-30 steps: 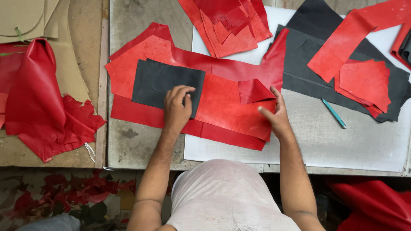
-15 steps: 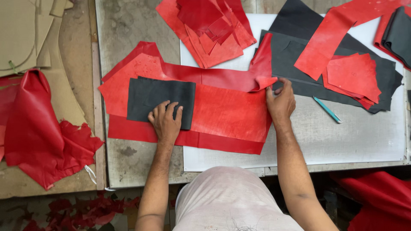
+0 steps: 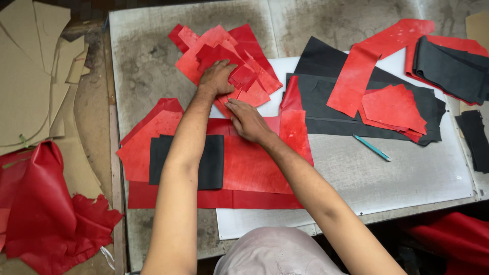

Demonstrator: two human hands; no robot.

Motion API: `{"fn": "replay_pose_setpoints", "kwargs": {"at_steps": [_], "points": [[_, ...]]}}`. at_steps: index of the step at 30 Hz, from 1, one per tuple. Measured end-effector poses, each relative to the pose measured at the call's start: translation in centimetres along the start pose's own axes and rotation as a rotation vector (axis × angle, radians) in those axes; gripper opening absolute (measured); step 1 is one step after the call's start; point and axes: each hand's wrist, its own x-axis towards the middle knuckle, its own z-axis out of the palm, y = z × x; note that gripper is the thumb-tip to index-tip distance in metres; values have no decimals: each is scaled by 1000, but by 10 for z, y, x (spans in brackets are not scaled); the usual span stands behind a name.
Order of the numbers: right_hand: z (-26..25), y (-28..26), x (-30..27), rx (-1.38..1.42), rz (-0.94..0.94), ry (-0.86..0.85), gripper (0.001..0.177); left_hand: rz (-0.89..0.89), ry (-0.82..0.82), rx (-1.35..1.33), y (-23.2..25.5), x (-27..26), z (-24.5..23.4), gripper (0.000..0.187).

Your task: The person arranges red and black fabric pieces on a worktable, then uses a utility knife and a cardboard template to cut black fabric into uniform strips. The person stacks the cut pieces and aligns them with red fabric pieces.

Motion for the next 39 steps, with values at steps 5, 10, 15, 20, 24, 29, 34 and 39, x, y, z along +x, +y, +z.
{"fn": "replay_pose_setpoints", "kwargs": {"at_steps": [5,10,15,20,24,29,34,39], "points": [[18,11,0,-113,120,-60,42,-7,-319,206,-19,21,27,45],[22,5,0,-148,161,-59,42,129,-149,304,-41,27,70,15],[23,11,3,-132,176,-71,41,-149,131,-134,-78,30,80,22],[21,34,13,206,201,-21,37,-433,859,-879,-128,22,60,10],[4,68,52,95,618,154,44,-464,1039,-1374,-171,-26,22,13],[-3,77,103,-312,780,-118,59,-400,1076,-1250,-181,-113,-65,11],[-7,58,113,-44,948,-188,37,-465,1032,-1151,-164,-197,-128,4],[-11,52,112,131,993,-56,32,-579,1014,-1102,-150,-262,-150,2]]}}
